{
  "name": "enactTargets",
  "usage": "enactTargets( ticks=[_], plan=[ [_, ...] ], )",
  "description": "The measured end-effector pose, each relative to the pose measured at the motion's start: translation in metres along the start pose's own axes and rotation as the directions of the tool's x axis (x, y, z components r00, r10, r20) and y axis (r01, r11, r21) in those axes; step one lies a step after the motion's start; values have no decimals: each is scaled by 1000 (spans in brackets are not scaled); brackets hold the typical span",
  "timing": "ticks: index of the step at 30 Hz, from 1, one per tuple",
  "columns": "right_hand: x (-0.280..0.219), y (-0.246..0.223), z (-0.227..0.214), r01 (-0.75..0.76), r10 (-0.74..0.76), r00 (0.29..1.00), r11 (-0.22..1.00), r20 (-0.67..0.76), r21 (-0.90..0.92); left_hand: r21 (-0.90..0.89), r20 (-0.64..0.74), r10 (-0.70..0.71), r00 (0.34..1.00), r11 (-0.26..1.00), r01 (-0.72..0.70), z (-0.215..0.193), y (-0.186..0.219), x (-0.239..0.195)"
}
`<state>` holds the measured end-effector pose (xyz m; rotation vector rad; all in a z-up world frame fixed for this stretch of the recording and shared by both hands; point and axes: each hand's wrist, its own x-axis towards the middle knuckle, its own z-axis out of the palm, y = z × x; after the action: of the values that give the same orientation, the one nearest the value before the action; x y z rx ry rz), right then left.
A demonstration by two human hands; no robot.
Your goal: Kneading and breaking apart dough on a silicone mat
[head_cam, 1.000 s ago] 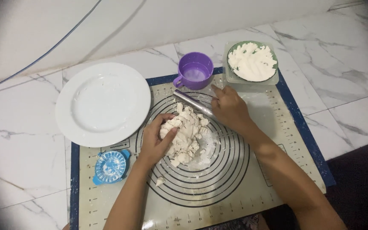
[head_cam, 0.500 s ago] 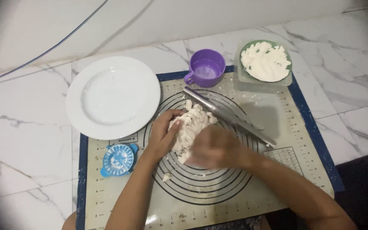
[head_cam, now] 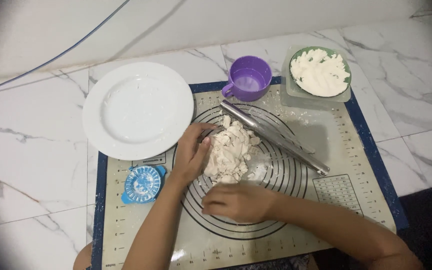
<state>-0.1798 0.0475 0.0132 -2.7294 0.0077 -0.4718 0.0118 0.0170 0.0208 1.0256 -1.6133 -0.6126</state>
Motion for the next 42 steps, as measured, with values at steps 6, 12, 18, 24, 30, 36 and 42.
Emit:
enactTargets(
  ticks=[6,12,18,24,30,36,42],
  plan=[
    [-11,32,-35,-119,71,869,990,-489,-69,91,-33,27,999,996,-24,-8,4,2],
    [-15,56,-38,-357,285,747,934,-600,-1,247,93,228,969,938,-244,-15,1,0],
    [-17,62,-25,-427,319,754,902,-575,-59,263,38,244,969,933,-245,-15,-4,-1],
    [-11,58,-37,-284,300,724,950,-621,129,328,132,310,942,883,-336,-9,3,-5],
    [-13,51,-52,-364,447,693,894,-566,261,410,198,445,873,772,-486,2,6,-4],
    [-22,57,-47,-374,486,703,874,-519,311,370,206,474,856,772,-516,3,8,-6],
    [-24,63,-41,-390,438,719,897,-539,209,321,123,443,888,829,-458,-1,-5,-8]
  ],
)
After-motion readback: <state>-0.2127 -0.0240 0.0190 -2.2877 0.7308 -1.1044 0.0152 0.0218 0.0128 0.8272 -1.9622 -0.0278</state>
